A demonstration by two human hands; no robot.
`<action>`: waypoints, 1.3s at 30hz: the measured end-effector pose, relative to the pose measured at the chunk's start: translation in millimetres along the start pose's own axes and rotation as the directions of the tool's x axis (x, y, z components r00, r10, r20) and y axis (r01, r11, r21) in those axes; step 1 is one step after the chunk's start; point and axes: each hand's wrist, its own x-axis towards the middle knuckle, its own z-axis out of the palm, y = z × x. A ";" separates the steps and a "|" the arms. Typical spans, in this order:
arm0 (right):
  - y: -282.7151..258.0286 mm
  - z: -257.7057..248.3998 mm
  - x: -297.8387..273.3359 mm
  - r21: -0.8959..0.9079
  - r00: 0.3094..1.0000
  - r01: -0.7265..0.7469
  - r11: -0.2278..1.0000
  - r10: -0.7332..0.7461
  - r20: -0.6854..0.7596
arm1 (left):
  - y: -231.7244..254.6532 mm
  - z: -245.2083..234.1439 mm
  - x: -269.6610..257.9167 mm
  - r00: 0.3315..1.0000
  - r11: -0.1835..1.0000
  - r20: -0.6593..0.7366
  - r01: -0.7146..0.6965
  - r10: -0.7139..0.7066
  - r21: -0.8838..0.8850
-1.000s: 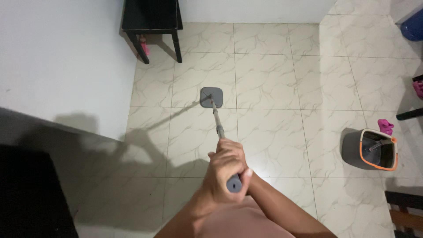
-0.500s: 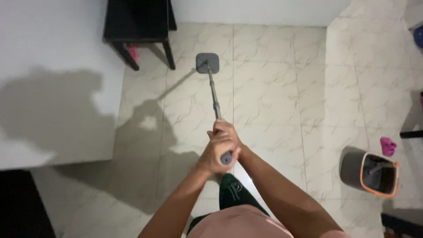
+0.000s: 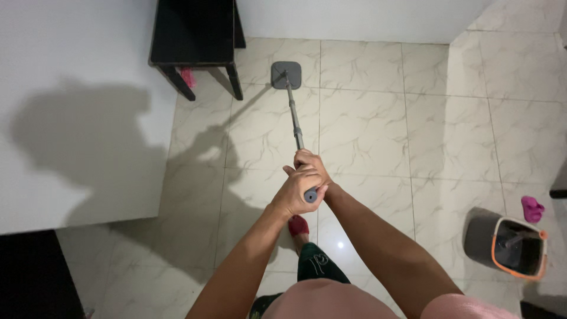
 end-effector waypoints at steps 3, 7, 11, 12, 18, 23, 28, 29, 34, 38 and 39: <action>-30.6 18.7 -39.5 0.013 1.000 -0.015 1.000 0.016 -0.023 | 23.3 0.4 -40.5 1.000 1.000 -0.009 -0.023 0.023 -0.011; -95.7 54.2 -109.0 -0.041 0.995 0.061 0.997 -0.064 -0.077 | 89.6 -2.7 -115.9 0.999 1.000 -0.030 -0.022 0.021 -0.019; -176.4 89.8 -176.9 0.007 0.982 0.064 0.998 -0.062 -0.181 | 166.1 -18.7 -190.0 0.986 0.994 -0.139 -0.098 0.090 -0.051; -194.7 96.5 -190.2 0.003 0.975 0.075 0.997 -0.073 -0.211 | 183.1 -21.7 -203.4 0.986 0.993 -0.138 -0.104 0.096 -0.048; -285.1 119.3 -235.8 0.001 0.935 0.119 0.993 -0.111 -0.336 | 264.6 -42.6 -252.0 0.971 0.983 -0.191 -0.161 0.141 -0.090; -322.2 118.6 -240.9 0.019 0.940 0.037 0.999 -0.029 -0.339 | 289.1 -52.8 -254.5 0.975 0.985 -0.199 -0.124 0.099 -0.117; -319.5 117.1 -225.9 0.007 0.918 0.056 0.998 -0.049 -0.393 | 281.8 -52.9 -240.0 0.959 0.977 -0.240 -0.181 0.149 -0.115; -313.4 116.2 -221.0 0.002 0.913 0.078 0.997 -0.071 -0.403 | 275.6 -50.9 -236.4 0.949 0.970 -0.263 -0.209 0.172 -0.120; -246.7 109.0 -178.8 -0.019 0.856 0.208 0.978 -0.191 -0.481 | 205.3 -33.9 -196.3 0.943 0.972 -0.261 -0.227 0.205 -0.058; -163.8 95.2 -124.5 -0.024 0.916 0.192 0.981 -0.188 -0.354 | 128.2 -29.5 -150.6 0.961 0.978 -0.198 -0.204 0.191 -0.050; -147.5 88.2 -113.3 -0.032 0.931 0.188 0.982 -0.189 -0.314 | 114.9 -27.4 -139.8 0.961 0.977 -0.197 -0.206 0.193 -0.050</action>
